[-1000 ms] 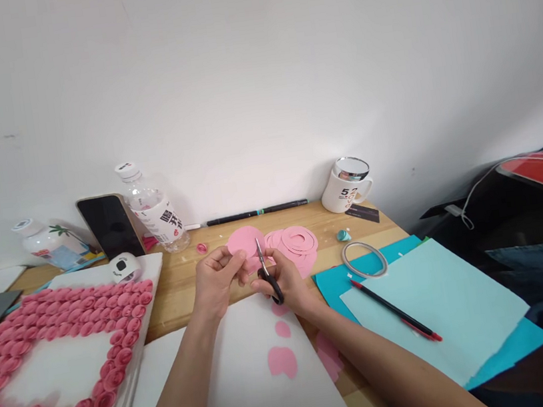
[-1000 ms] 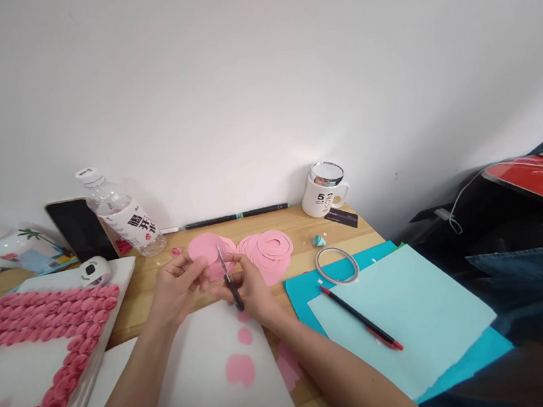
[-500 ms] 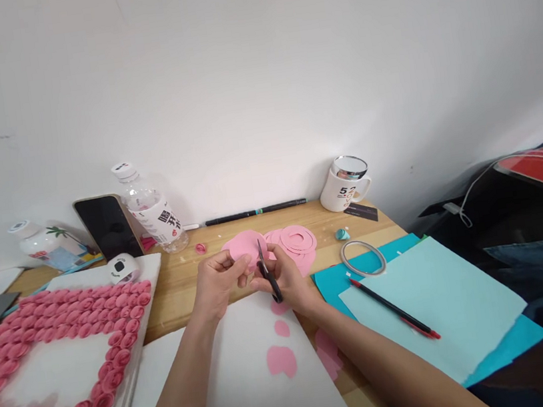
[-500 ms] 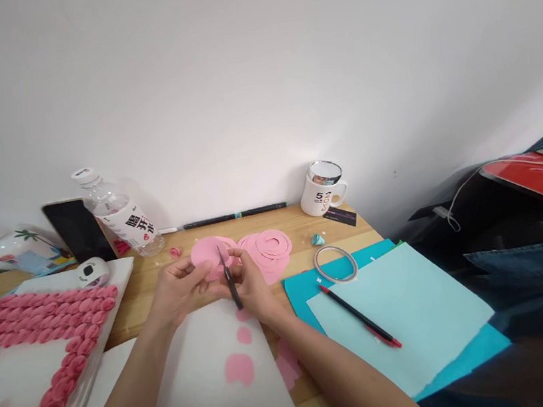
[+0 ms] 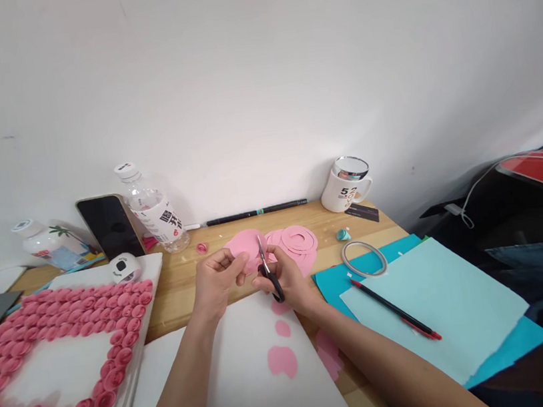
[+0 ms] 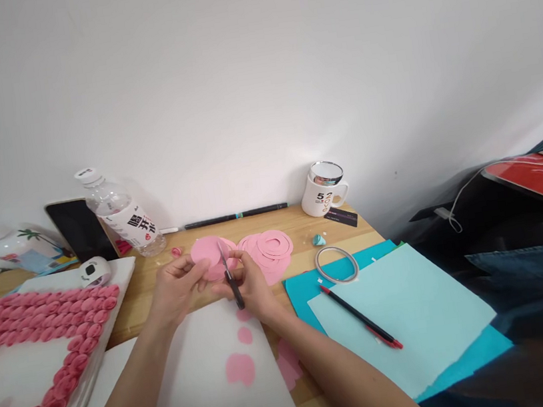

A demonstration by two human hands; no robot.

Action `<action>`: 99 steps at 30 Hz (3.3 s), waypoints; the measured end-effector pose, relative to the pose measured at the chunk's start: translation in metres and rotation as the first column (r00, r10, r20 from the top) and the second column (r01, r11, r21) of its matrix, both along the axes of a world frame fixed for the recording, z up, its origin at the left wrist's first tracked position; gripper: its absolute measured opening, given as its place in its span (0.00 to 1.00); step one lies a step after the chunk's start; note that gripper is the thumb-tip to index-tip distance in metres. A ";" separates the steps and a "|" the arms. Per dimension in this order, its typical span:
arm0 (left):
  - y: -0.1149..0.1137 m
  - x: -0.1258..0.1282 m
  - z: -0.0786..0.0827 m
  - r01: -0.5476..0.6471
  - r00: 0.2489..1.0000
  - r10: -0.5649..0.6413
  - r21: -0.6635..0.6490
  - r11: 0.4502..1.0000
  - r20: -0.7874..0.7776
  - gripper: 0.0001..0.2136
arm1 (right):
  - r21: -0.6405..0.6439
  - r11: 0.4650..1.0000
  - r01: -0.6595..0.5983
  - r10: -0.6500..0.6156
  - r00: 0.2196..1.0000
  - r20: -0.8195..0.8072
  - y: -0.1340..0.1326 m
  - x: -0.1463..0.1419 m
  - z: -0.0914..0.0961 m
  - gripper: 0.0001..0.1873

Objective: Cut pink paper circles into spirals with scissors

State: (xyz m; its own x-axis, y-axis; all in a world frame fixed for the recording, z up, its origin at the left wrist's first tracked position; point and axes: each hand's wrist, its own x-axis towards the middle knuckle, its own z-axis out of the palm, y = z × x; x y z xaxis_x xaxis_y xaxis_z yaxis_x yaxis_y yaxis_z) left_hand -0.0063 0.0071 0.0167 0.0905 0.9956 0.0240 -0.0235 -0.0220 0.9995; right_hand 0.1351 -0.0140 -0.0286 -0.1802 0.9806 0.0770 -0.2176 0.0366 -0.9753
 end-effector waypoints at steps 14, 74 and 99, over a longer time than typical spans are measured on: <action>0.002 -0.001 -0.002 -0.024 0.994 0.024 -0.004 1.000 0.103 0.11 | -0.010 1.000 -0.005 0.006 0.999 0.045 0.001 0.001 -0.004 0.30; -0.003 0.009 0.000 0.019 0.994 -0.013 -0.048 0.999 0.111 0.10 | -0.046 0.996 -0.071 0.071 0.997 0.014 0.000 -0.001 -0.007 0.34; -0.003 0.005 0.001 0.028 0.999 -0.028 -0.032 0.999 0.020 0.09 | 0.044 0.996 -0.074 0.076 0.996 -0.049 0.002 -0.001 0.001 0.26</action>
